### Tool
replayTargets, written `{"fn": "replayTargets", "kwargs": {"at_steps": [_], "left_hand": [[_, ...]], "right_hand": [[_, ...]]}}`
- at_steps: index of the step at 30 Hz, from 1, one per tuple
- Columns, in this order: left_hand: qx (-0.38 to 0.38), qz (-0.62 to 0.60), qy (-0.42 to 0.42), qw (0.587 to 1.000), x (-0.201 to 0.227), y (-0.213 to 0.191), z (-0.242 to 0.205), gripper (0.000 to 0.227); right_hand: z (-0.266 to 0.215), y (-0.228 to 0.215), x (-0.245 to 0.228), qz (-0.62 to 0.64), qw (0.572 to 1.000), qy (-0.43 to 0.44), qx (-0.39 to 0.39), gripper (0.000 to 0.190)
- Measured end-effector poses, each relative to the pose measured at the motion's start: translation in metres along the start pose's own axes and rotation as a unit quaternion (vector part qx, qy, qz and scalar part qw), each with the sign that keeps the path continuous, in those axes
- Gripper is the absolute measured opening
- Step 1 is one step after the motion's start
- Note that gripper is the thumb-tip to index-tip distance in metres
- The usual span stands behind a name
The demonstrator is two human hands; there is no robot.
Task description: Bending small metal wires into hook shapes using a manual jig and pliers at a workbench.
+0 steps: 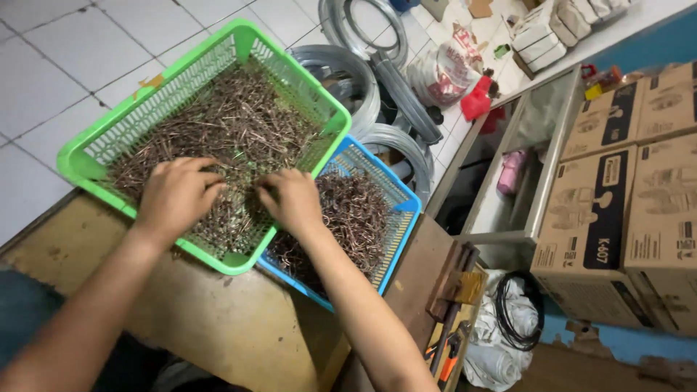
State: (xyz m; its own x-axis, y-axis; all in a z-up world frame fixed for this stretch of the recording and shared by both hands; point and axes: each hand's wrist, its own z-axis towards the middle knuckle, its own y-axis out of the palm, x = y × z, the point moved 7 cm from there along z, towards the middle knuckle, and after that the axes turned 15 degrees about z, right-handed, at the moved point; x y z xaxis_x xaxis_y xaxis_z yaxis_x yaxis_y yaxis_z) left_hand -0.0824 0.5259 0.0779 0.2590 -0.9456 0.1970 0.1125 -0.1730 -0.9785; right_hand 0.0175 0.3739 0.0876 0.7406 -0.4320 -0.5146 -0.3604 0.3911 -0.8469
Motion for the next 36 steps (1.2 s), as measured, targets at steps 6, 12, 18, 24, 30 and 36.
{"fn": "replayTargets", "kwargs": {"at_steps": [6, 12, 18, 24, 30, 36], "left_hand": [[-0.061, 0.005, -0.038, 0.997, -0.023, 0.035, -0.003, 0.025], [-0.087, -0.026, -0.057, 0.994, -0.026, 0.031, -0.005, 0.027], [-0.078, -0.022, -0.07, 0.994, -0.027, 0.032, -0.004, 0.029], [-0.047, -0.047, -0.085, 0.994, -0.026, 0.016, -0.006, 0.028], [0.06, -0.397, -0.126, 0.907, 0.007, -0.031, -0.019, 0.024], [-0.086, -0.465, -0.148, 0.869, 0.074, 0.042, 0.0, 0.042]], "right_hand": [[0.031, 0.071, 0.012, -0.088, 0.991, -0.057, -0.086, 0.016], [0.035, 0.082, 0.01, -0.139, 0.98, -0.127, -0.07, 0.015], [0.033, 0.093, 0.017, -0.155, 0.971, -0.166, -0.079, 0.014], [0.027, 0.066, 0.023, -0.008, 0.99, -0.116, -0.081, 0.021], [-0.009, -0.015, -0.005, 0.282, 0.956, 0.002, 0.082, 0.017], [-0.045, -0.063, -0.006, 0.307, 0.939, 0.009, 0.152, 0.018]]}}
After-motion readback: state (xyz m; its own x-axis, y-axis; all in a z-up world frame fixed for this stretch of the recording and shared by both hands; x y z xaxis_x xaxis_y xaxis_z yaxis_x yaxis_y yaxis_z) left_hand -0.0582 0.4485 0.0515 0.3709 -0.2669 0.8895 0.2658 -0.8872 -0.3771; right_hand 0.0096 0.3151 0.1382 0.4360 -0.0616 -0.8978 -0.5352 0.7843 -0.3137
